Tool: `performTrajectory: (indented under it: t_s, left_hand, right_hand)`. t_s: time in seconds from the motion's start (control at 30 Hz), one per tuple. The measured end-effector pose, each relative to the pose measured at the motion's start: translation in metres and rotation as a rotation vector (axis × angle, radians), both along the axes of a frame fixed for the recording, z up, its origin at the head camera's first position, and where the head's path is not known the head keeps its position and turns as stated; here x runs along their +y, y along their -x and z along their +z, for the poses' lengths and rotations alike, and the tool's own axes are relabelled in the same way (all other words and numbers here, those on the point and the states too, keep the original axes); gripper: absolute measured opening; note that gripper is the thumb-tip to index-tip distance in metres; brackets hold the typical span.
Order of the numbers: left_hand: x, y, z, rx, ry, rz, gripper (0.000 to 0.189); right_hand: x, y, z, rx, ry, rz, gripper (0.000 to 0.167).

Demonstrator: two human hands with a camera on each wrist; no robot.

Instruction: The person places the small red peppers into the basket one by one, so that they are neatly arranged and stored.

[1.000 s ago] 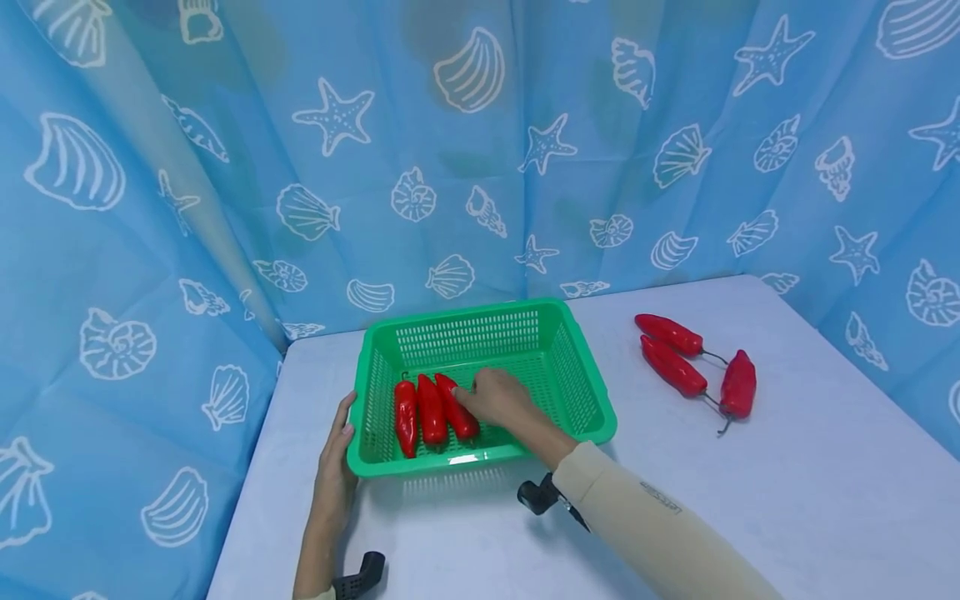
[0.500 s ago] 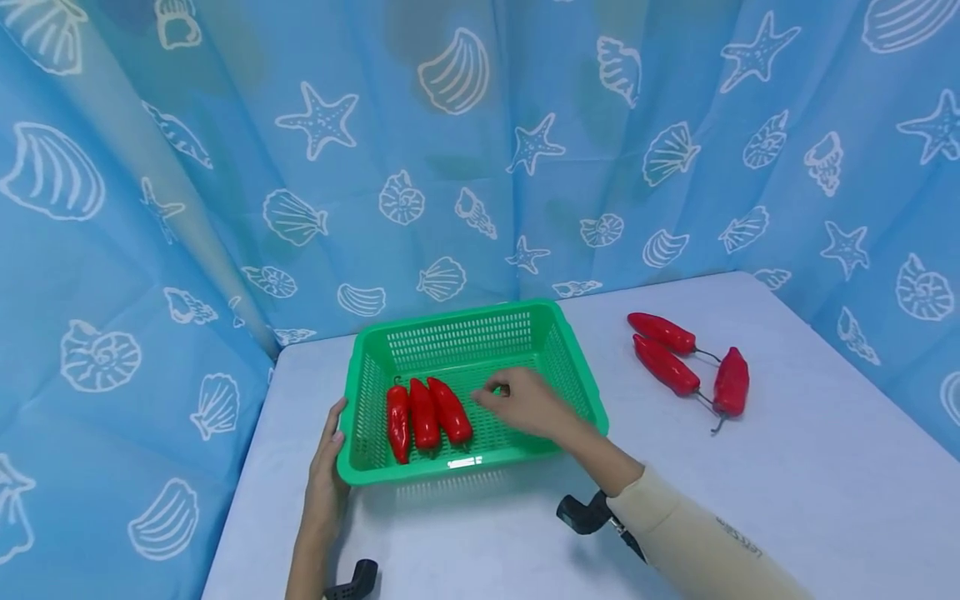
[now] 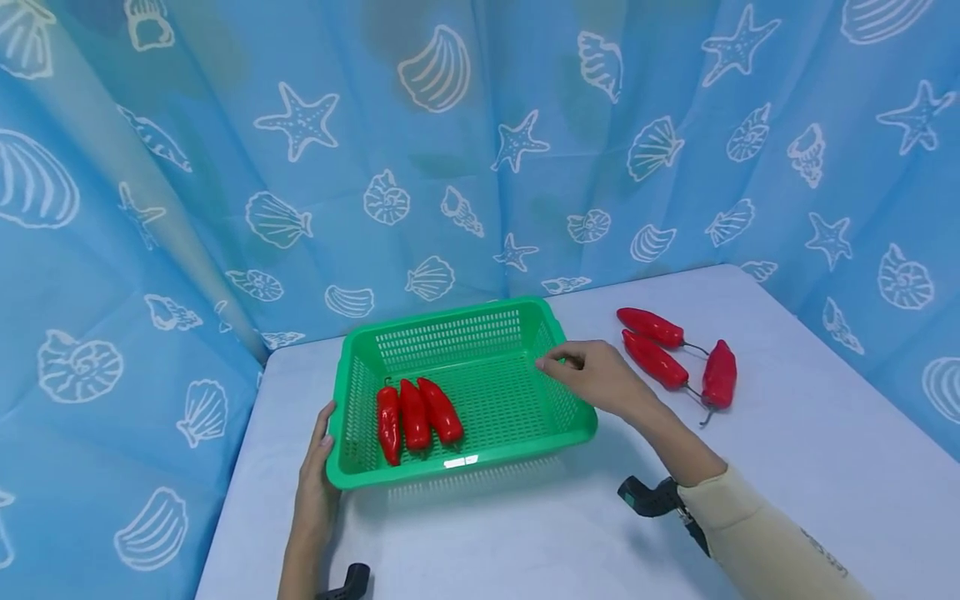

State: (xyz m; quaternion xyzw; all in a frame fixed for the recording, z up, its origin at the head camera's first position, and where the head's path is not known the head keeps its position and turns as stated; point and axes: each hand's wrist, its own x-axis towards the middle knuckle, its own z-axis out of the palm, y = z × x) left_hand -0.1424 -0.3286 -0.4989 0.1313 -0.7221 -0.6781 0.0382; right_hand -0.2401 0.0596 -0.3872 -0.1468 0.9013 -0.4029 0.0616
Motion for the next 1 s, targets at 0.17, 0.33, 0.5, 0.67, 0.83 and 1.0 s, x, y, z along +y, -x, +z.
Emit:
performTrajectory:
  t_s: [0.17, 0.33, 0.5, 0.67, 0.83, 1.0]
  left_hand:
    - [-0.002, -0.001, 0.0, 0.009, 0.005, -0.001, 0.06]
    - [-0.003, -0.005, 0.0, 0.015, 0.009, 0.006, 0.058]
    - [-0.002, -0.005, 0.0, 0.01, 0.003, 0.009, 0.059]
    - [0.0, -0.002, 0.002, 0.013, -0.007, 0.003, 0.06]
    - [0.001, -0.001, 0.002, 0.028, -0.001, 0.006, 0.059]
    - [0.002, -0.001, 0.003, 0.021, -0.001, -0.012, 0.061]
  right_hand:
    - [0.026, 0.002, -0.006, 0.023, -0.021, -0.06, 0.048]
    - [0.046, 0.004, -0.02, 0.032, -0.068, -0.101, 0.05]
    - [0.073, 0.007, -0.033, 0.044, -0.107, -0.138, 0.056]
    - [0.104, 0.011, -0.039, 0.048, -0.162, -0.191, 0.062]
    - [0.131, 0.014, -0.043, -0.021, -0.187, -0.251, 0.068]
    - [0.154, 0.015, -0.052, -0.059, -0.201, -0.295, 0.064]
